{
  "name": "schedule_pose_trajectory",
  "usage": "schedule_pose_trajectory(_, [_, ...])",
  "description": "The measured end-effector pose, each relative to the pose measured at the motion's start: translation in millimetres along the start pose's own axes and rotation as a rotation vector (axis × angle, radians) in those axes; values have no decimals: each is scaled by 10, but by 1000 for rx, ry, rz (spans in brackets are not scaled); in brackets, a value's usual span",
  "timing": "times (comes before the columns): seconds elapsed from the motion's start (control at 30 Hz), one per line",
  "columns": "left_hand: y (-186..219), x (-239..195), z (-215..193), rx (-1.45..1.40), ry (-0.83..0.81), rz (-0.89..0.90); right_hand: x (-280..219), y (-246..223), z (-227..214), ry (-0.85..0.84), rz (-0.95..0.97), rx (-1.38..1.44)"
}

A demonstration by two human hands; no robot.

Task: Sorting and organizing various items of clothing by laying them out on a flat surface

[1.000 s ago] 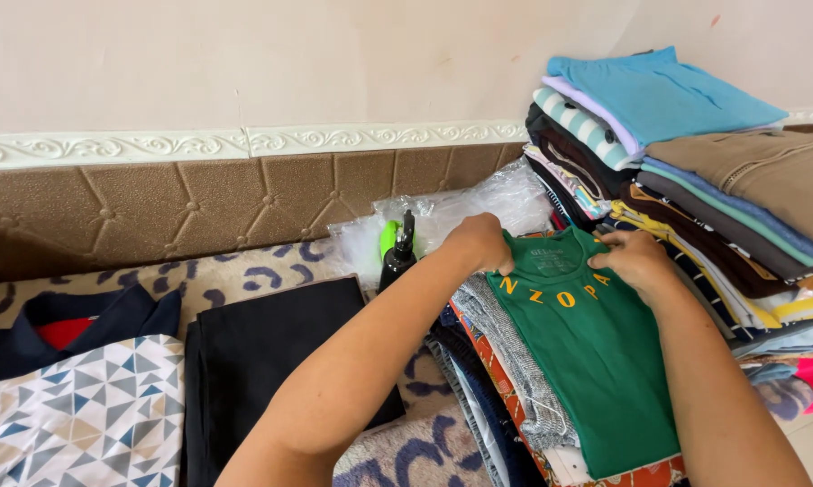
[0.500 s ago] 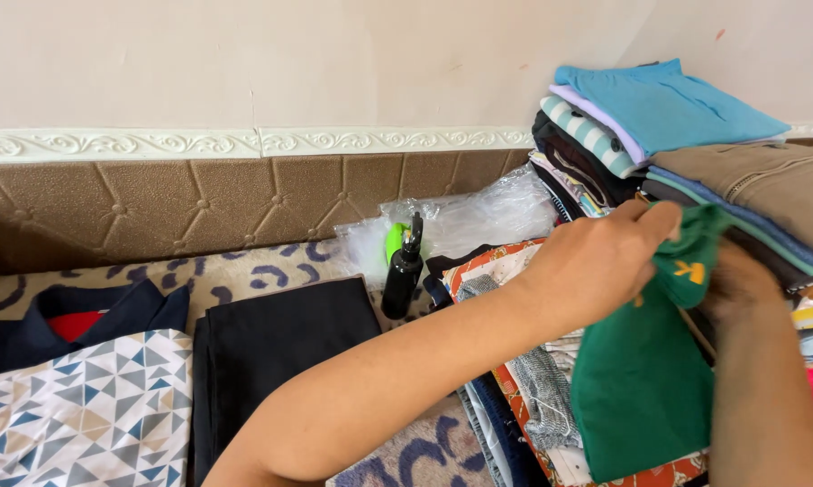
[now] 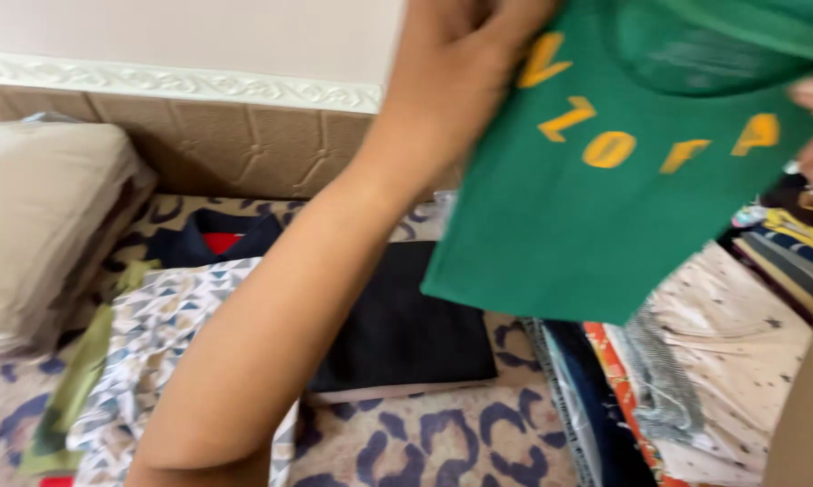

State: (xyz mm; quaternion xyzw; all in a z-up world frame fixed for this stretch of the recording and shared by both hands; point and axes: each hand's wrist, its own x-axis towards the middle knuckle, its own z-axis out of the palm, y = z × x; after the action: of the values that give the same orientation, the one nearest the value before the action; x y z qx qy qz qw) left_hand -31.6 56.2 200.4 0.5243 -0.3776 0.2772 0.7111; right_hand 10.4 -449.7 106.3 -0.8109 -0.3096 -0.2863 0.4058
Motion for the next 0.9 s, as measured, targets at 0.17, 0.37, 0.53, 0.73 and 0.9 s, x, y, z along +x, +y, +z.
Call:
schedule_pose_trajectory(0.17, [208,-382,-943,110,-9,-103,985,-2331,1845,65,364,392])
schedule_pose_trajectory(0.37, [205,-733,-1367,-322,74,-556,957,-2256,2398,4,458,532])
schedule_pose_trajectory(0.53, [-701,-1018,-1722,171,261,-566,874,-1525,3253,192,702,625])
schedule_pose_trajectory(0.73, [-2347,-2163,-2535,946,-8,-1108,-160,-170,4412,43,1147,466])
schedule_pose_trajectory(0.9, [-1997,-2152,-2380,748,21,-1132,-393,49,4380,49,974,486])
